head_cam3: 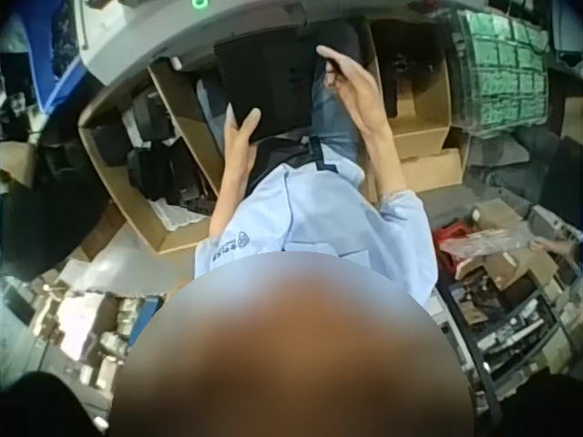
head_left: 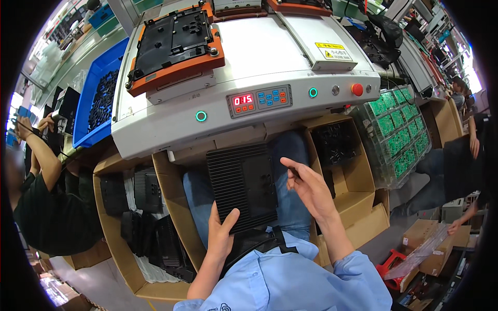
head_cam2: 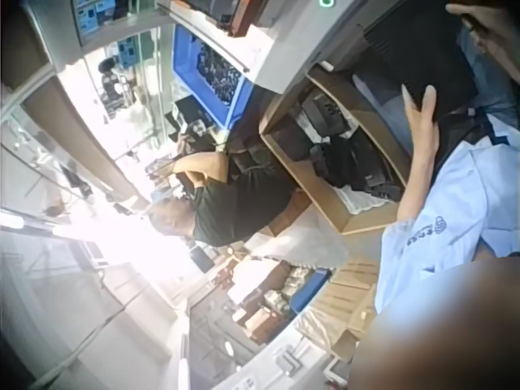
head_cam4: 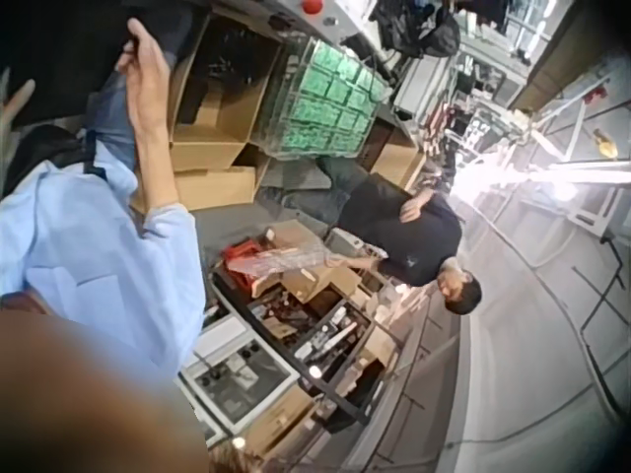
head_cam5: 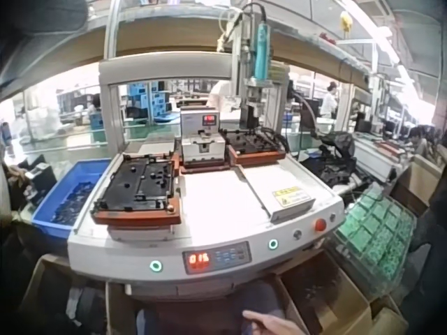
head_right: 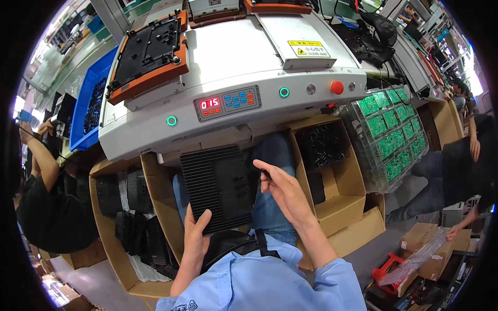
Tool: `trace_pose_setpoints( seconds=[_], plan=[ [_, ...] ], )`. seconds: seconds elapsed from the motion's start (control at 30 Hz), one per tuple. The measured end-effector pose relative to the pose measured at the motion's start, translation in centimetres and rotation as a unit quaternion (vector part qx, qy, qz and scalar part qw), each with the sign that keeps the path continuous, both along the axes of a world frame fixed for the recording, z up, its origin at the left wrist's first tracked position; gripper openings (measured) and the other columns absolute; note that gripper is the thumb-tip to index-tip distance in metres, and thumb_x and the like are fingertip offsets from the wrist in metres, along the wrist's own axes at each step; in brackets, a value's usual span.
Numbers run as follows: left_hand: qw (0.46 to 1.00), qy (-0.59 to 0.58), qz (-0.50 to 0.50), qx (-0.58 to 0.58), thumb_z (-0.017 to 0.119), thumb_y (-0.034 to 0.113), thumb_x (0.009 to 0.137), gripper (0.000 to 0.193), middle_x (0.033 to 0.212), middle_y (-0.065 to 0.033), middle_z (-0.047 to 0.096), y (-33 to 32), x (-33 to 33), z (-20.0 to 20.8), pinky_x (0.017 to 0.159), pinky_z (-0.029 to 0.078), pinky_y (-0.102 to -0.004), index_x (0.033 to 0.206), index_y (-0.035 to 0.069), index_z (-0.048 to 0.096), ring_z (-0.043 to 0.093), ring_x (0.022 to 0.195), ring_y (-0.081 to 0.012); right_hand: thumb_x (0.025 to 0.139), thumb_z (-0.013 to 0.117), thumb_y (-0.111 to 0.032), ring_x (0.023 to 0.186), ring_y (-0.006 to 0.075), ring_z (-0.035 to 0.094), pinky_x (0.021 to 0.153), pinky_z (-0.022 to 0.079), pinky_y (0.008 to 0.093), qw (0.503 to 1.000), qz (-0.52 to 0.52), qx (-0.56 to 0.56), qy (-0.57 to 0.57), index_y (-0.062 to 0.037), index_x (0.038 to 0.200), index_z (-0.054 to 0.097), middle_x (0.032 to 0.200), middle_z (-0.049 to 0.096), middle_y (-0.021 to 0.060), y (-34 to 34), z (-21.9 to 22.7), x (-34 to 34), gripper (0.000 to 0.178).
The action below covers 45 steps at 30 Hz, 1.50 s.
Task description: Assembling electronic modules by placing components into a press machine and organizing them in boxes.
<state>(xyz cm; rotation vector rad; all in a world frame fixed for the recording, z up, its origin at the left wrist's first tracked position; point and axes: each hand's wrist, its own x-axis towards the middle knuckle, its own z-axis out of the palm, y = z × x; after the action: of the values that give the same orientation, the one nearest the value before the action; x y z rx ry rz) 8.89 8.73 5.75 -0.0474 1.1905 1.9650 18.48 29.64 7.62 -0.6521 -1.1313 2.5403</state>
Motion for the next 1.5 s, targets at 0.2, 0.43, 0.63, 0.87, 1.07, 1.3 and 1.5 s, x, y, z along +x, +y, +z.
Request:
trace_pose_setpoints(
  seconds=[0.2,0.43,0.63,0.87,1.07,1.3,1.5],
  plan=[
    [0.997,0.060,0.018,-0.038,0.058,0.007,0.089,0.047,0.122,-0.0089,0.053,0.1,0.7,-0.5,0.094,0.042,-0.0300,0.131,0.000,0.040,0.052,0.109,-0.0161,0.090,0.058,-0.012,0.089,0.0075,0.050,0.083,0.039,0.0219,0.905,-0.026,0.393,-0.160,-0.0035,0.116,0.062,0.102,0.060,0.0010,-1.5,-1.1,-0.6,0.027],
    [0.987,0.144,0.023,-0.069,0.059,0.004,0.088,0.049,0.122,-0.0088,0.052,0.3,1.8,-0.9,0.096,0.040,-0.0300,0.132,-0.001,0.039,0.051,0.109,-0.0163,0.087,0.062,-0.004,0.084,0.0049,0.054,0.076,0.044,0.0187,0.948,-0.131,0.263,-0.121,-0.0029,0.109,0.060,0.094,0.056,0.0004,-3.8,-2.6,-2.4,0.022],
    [0.963,0.245,-0.007,-0.110,0.061,0.010,0.089,0.038,0.109,-0.0057,0.057,0.5,2.4,-0.6,0.087,0.042,-0.0257,0.122,-0.002,0.047,0.053,0.096,-0.0126,0.086,0.064,-0.004,0.081,0.0037,0.053,0.072,0.044,0.0166,0.936,-0.120,0.298,-0.144,-0.0024,0.104,0.058,0.090,0.056,-0.0004,-4.2,-3.1,-2.6,0.019],
    [0.969,0.227,0.007,-0.101,0.061,0.010,0.089,0.036,0.106,-0.0050,0.057,0.5,2.5,-1.1,0.086,0.042,-0.0253,0.120,-0.002,0.048,0.053,0.094,-0.0118,0.085,0.065,-0.004,0.077,0.0034,0.053,0.069,0.043,0.0163,0.943,-0.142,0.268,-0.139,-0.0023,0.101,0.058,0.087,0.057,-0.0006,-4.5,-4.1,-2.3,0.018],
    [0.976,0.205,-0.007,-0.080,0.063,0.009,0.087,0.042,0.112,-0.0065,0.057,-0.1,1.6,-1.9,0.090,0.041,-0.0265,0.124,-0.002,0.047,0.053,0.099,-0.0128,0.084,0.066,-0.004,0.089,0.0061,0.052,0.079,0.043,0.0199,0.980,-0.090,0.165,-0.059,-0.0029,0.112,0.051,0.101,0.056,0.0026,-3.4,-5.1,-1.5,0.032],
    [0.998,0.054,-0.033,-0.009,0.063,0.007,0.085,0.048,0.118,-0.0096,0.056,0.3,0.2,-2.5,0.093,0.044,-0.0312,0.128,-0.001,0.043,0.056,0.105,-0.0177,0.084,0.068,-0.008,0.091,0.0082,0.053,0.082,0.043,0.0236,0.999,-0.012,-0.027,-0.027,-0.0079,0.106,0.050,0.097,0.055,-0.0002,-2.2,-6.2,-0.5,0.028],
    [0.998,-0.025,-0.045,-0.024,0.065,0.007,0.082,0.050,0.114,-0.0105,0.058,0.3,-1.0,-3.1,0.088,0.049,-0.0323,0.127,0.000,0.045,0.058,0.102,-0.0191,0.087,0.066,-0.020,0.094,0.0078,0.056,0.084,0.045,0.0243,0.948,0.144,0.240,-0.151,-0.0053,0.117,0.055,0.105,0.060,0.0022,1.9,-3.7,4.5,0.035]
  ],
)
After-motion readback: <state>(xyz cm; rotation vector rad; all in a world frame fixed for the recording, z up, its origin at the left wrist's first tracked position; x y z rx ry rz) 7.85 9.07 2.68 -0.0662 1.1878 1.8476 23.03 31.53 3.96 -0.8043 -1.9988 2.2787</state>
